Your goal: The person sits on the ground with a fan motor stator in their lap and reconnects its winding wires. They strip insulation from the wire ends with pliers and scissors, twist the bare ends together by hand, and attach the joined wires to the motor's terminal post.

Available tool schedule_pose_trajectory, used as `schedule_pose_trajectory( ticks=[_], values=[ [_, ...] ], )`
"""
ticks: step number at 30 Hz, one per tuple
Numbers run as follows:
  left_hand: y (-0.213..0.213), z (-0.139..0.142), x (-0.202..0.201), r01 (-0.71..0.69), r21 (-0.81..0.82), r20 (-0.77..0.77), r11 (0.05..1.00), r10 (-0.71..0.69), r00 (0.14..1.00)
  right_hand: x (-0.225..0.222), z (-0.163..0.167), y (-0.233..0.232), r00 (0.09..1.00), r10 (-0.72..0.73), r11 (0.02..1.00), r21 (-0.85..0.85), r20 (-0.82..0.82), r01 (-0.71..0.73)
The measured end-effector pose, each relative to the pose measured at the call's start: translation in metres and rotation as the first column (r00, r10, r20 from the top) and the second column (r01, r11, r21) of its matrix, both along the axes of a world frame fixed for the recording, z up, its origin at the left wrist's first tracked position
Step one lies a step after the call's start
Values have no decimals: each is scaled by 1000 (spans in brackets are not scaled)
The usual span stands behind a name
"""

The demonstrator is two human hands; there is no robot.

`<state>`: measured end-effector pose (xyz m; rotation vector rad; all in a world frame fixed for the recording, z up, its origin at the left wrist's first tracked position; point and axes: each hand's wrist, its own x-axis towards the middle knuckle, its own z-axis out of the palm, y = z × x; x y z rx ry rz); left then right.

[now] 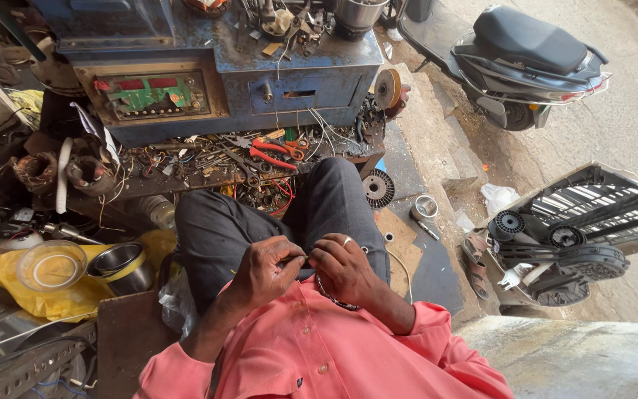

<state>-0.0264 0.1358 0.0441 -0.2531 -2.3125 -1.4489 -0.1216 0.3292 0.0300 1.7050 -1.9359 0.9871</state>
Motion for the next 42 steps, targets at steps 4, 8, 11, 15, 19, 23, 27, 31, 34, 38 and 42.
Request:
schedule_pose_trajectory(
  ticks=[4,8,11,15,19,23,27,31,34,38,42],
  values=[
    [1,-3,0,17,-30,40,999,-16,999,1,-29,4,979,1,996,87,202,-19],
    [3,-7,1,-10,-204,-122,979,-15,992,2,-57,7,589,-101,987,156,802,-44],
    [4,-14,1,-115,-261,-62,958,102,993,4,-61,5,-103,144,983,-155,984,-98],
    [0,-32,-2,-54,26,143,998,50,989,8,-44,4,539,207,978,-182,816,-99],
    [0,-55,-2,26,468,361,883,-218,907,8,-31,4,698,209,975,-205,685,-91],
    [1,-70,-3,30,560,365,828,-280,888,7,-39,2,661,252,962,-258,707,-91],
    [-6,-70,-1,-9,461,481,888,-242,843,3,-50,8,297,310,943,-332,903,24],
    [-32,-57,9,6,146,387,989,-63,920,-10,-41,27,262,234,948,-280,936,153],
    [-46,-46,19,5,-38,246,999,5,969,-11,-28,34,387,161,965,-227,908,131],
    [-51,-38,30,89,-80,407,993,-49,912,-3,-16,22,699,-95,991,-1,709,135],
    [-31,-51,23,257,28,102,966,-259,961,9,-12,0,890,56,996,-83,452,-20]
  ],
)
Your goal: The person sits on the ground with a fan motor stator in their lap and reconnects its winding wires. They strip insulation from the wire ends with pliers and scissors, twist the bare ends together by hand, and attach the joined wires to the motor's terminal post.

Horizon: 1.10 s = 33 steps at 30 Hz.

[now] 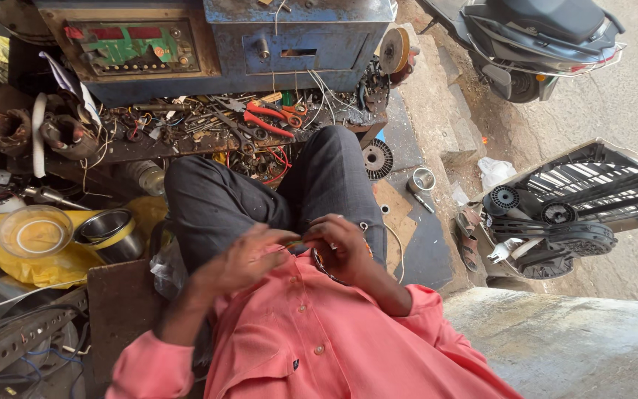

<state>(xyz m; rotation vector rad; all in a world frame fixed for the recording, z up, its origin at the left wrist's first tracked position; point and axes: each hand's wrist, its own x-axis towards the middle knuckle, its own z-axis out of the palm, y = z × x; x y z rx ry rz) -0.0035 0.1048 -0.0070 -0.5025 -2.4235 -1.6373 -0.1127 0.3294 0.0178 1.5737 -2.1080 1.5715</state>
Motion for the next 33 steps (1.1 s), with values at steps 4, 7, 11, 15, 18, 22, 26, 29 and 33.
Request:
schedule_pose_trajectory(
  ticks=[4,7,11,15,18,22,26,29,33],
  values=[
    [29,-19,-17,-142,470,458,871,-103,883,2,4,-5,999,-19,1000,3,-29,19],
    [34,-14,-18,-226,168,216,960,188,958,4,6,0,997,-78,997,22,15,78],
    [34,16,-16,-378,-460,-298,803,262,918,11,5,4,987,-88,992,100,138,74],
    [41,44,-18,-313,-633,-369,708,80,926,11,-2,5,988,-109,976,175,-111,127],
    [46,54,-19,-292,-685,-355,668,44,934,9,-7,6,988,-139,972,183,-70,150],
    [45,63,-17,-347,-660,-417,666,59,907,12,-6,11,977,-210,969,138,29,204],
    [48,70,-11,-420,-611,-506,671,77,859,13,-2,17,935,-353,931,109,38,347],
    [51,73,-6,-441,-605,-535,663,71,842,13,1,18,918,-389,921,47,74,386],
    [50,78,-4,-445,-607,-546,659,62,836,13,5,19,923,-381,924,54,60,378]
  ],
)
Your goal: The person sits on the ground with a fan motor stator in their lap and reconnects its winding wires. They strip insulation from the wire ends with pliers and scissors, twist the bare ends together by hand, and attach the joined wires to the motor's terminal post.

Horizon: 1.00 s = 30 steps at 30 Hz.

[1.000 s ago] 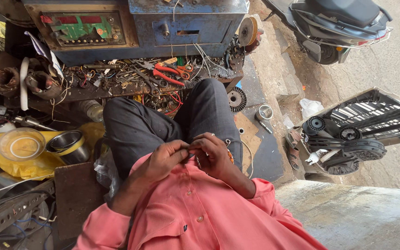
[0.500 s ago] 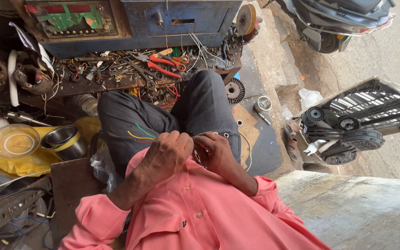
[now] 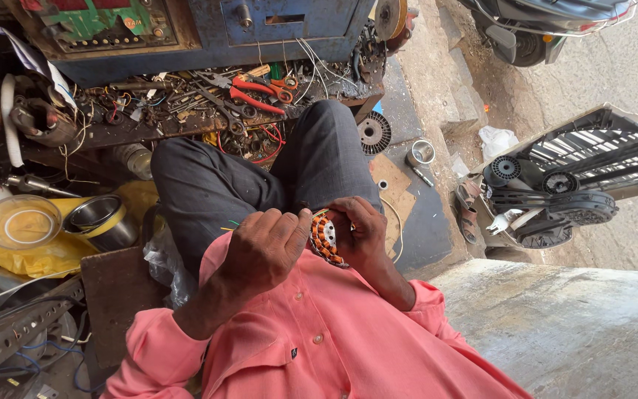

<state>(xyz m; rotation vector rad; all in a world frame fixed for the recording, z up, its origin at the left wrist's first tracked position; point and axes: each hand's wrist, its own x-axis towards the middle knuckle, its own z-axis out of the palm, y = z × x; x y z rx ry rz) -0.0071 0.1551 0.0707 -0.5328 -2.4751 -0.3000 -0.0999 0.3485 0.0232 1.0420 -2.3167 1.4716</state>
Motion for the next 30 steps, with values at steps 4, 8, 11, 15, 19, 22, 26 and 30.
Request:
schedule_pose_trajectory(
  ticks=[4,8,11,15,19,22,26,30],
  values=[
    [2,8,2,30,-58,-23,998,-31,999,0,5,5,986,-22,1000,-3,168,23],
    [4,16,1,8,-62,2,998,-8,1000,-1,-2,15,999,9,1000,30,-43,-8],
    [-7,18,-1,22,50,-80,999,-18,997,-10,-17,30,996,17,997,-83,83,-10],
    [-20,16,-5,-108,394,130,913,61,990,-37,-35,66,831,123,962,-272,543,36],
    [-20,6,-20,-33,437,149,899,-37,988,-41,-53,93,515,398,915,-288,759,-283],
    [-13,-5,-33,23,424,135,905,-89,987,-31,-73,86,505,431,899,-307,748,-313],
    [-4,-14,-51,84,354,112,931,-132,985,-26,-82,69,626,365,930,-240,689,-278],
    [-7,-16,-63,129,280,35,951,-144,989,-31,-76,59,614,380,922,-228,692,-313]
  ],
)
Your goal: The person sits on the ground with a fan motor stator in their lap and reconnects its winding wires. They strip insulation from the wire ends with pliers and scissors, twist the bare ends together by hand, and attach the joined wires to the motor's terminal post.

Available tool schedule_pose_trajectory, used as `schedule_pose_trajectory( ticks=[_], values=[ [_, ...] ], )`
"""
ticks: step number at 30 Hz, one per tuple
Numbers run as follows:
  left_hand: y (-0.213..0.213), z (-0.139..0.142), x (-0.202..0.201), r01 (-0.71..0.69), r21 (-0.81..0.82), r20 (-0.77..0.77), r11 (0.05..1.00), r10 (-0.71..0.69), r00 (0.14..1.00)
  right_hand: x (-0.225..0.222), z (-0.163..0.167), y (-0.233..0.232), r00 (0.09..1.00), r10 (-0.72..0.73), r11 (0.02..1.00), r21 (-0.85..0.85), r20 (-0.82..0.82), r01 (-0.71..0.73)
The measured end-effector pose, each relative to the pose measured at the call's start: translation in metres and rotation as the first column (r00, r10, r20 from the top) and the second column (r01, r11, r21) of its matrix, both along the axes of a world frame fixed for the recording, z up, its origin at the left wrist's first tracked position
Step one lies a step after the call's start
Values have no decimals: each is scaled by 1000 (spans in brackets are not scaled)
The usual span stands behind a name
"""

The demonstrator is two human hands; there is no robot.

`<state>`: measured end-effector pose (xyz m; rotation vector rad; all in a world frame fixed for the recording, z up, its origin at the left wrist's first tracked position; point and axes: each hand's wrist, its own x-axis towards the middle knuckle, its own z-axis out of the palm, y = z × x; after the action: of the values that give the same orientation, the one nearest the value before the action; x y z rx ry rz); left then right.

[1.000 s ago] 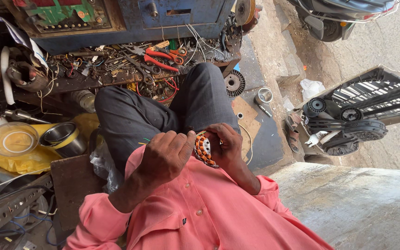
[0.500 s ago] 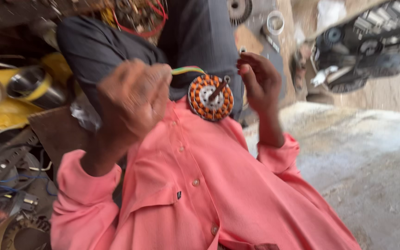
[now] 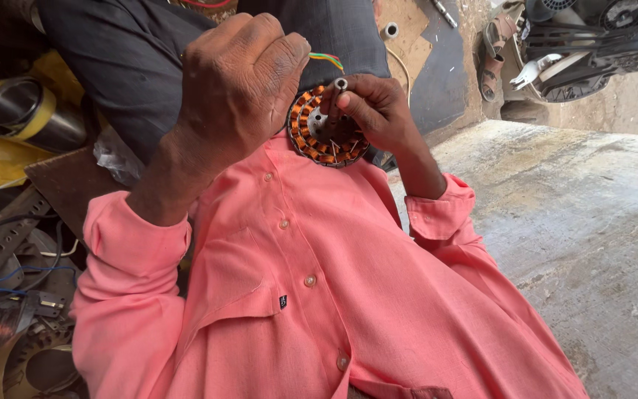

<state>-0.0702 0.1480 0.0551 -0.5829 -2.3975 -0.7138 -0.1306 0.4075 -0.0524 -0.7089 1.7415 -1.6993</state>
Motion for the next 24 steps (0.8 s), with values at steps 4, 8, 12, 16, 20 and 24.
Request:
schedule_pose_trajectory(
  ticks=[4,8,12,16,20,24],
  values=[
    [-3,-1,-3,9,-37,63,999,-6,998,-3,3,-7,996,16,999,-32,86,-14],
    [-1,-4,-3,48,-78,106,996,-39,994,-2,1,-9,999,17,1000,-10,42,-17],
    [3,-5,-12,92,-189,126,978,-69,990,-2,0,-11,995,-2,1000,-16,97,4],
    [8,0,-29,130,-218,158,967,-96,983,-6,1,-13,997,25,1000,-21,76,-23],
    [13,2,-50,159,-269,150,950,-122,981,-13,3,-17,994,29,999,-22,104,-27],
    [16,-8,-66,152,-378,199,913,-80,977,-22,4,-19,991,45,999,2,130,-45]
  ],
)
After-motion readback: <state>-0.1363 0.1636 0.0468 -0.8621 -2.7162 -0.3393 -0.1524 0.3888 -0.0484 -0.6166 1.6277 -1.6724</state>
